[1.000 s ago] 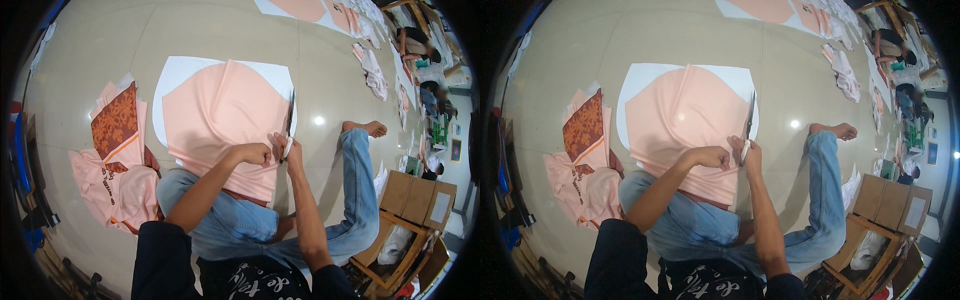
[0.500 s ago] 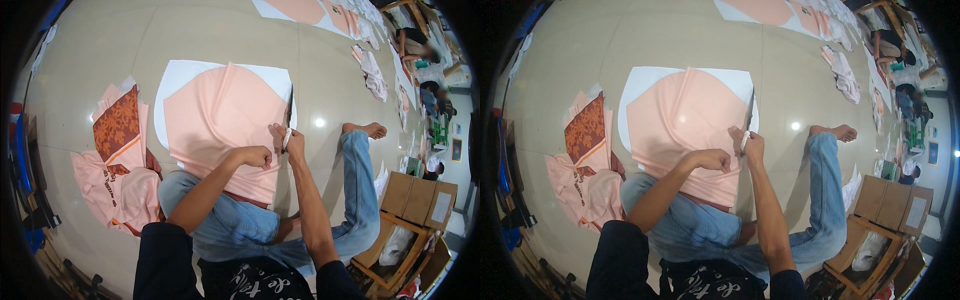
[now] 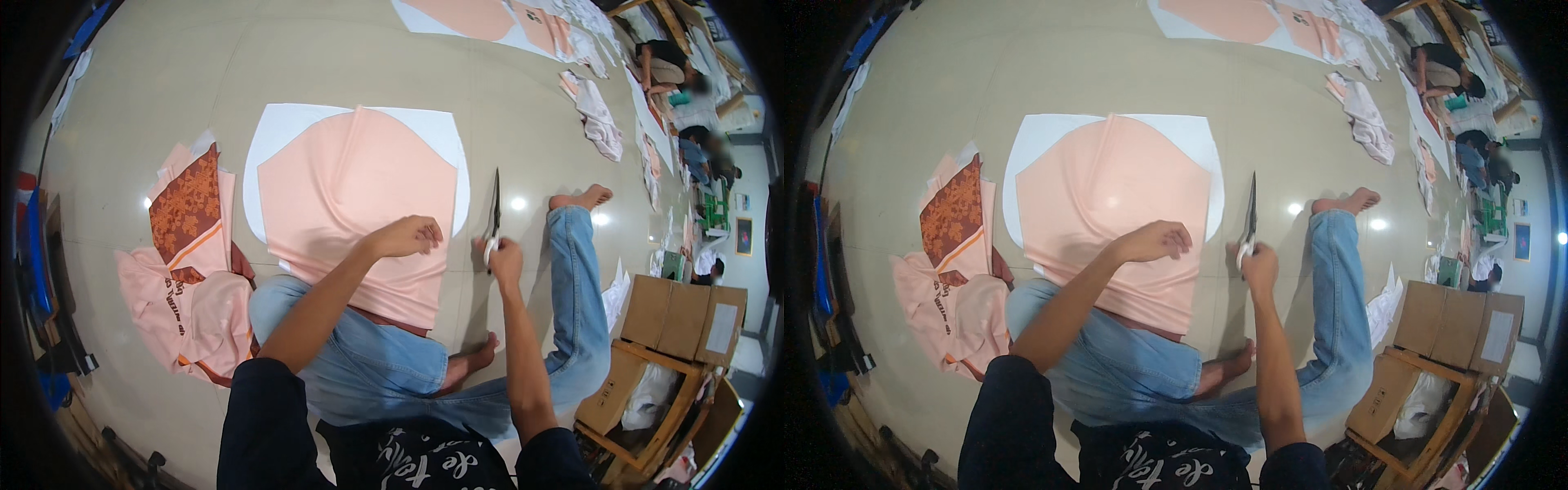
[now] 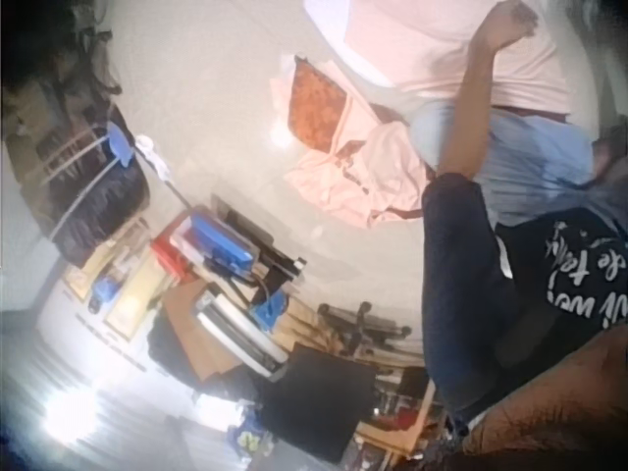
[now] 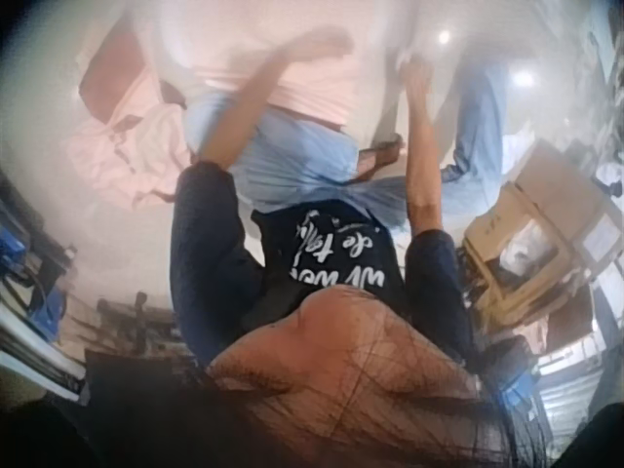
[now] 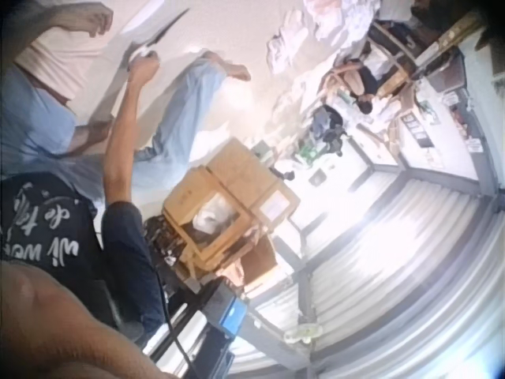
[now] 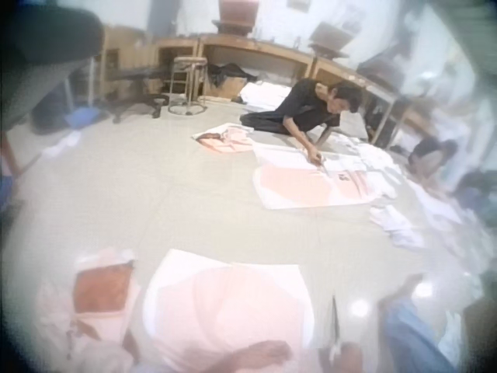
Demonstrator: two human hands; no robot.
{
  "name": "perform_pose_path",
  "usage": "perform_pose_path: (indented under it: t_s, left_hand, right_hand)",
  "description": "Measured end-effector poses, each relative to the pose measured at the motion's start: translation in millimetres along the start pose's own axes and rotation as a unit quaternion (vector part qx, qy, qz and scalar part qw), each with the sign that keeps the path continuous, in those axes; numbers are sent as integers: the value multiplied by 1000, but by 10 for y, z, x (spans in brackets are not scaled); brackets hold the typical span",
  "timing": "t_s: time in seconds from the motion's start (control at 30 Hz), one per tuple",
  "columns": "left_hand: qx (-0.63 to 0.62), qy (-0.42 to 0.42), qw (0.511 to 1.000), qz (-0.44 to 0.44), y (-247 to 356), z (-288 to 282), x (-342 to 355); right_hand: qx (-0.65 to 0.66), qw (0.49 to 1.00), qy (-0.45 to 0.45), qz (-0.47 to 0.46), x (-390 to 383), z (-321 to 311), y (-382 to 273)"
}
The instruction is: The person sits on the floor and uses scissors to cut a pink t-shirt along a white paper pattern. They repeatedly adjust the fabric and pattern, cut along the outline, and remove excess fabric pieces, stacking the cut sections on the floor.
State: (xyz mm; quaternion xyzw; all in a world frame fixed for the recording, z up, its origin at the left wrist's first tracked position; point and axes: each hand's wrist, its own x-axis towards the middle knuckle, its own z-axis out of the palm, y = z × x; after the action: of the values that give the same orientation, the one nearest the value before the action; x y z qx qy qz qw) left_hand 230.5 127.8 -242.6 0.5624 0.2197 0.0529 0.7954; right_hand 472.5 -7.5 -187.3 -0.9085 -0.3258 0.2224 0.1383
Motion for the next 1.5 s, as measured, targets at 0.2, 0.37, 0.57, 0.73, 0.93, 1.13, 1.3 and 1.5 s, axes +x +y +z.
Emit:
perform_pose_path:
  t_s: [0.2,0.37,0.57,0.73,0.93,1.13,1.3,1.5]
  left_hand:
    - [439,135,874,158,283,415,58]
    - [580,267,702,317,68,874,613]
    - [579,257,761,141,151,1185,795]
    - [143,61,974,162,402,2479,316]
    - [239,323,893,205,529,2662,-166]
    - [573,315,749,-108,-293,2287,-777]
    - [464,212,851,-127,-434,1984,-1105]
    - [120,-323,939,0,1145,1843,-1985]
  right_hand:
    - [-5,997,-24,-73,-786,-64,1226]
    - [47,995,12,-82,-1261,-119,1178]
    - [154,977,65,-136,-1514,-272,1159]
    - [569,817,14,-91,-1647,-677,1083]
    - [405,909,-59,-78,-1376,-1759,2589]
    - [86,884,451,92,-1574,-2315,3256]
    - [420,907,6,4,-1655,-1284,2134]
    - [670,637,-351,144,-1353,-34,926]
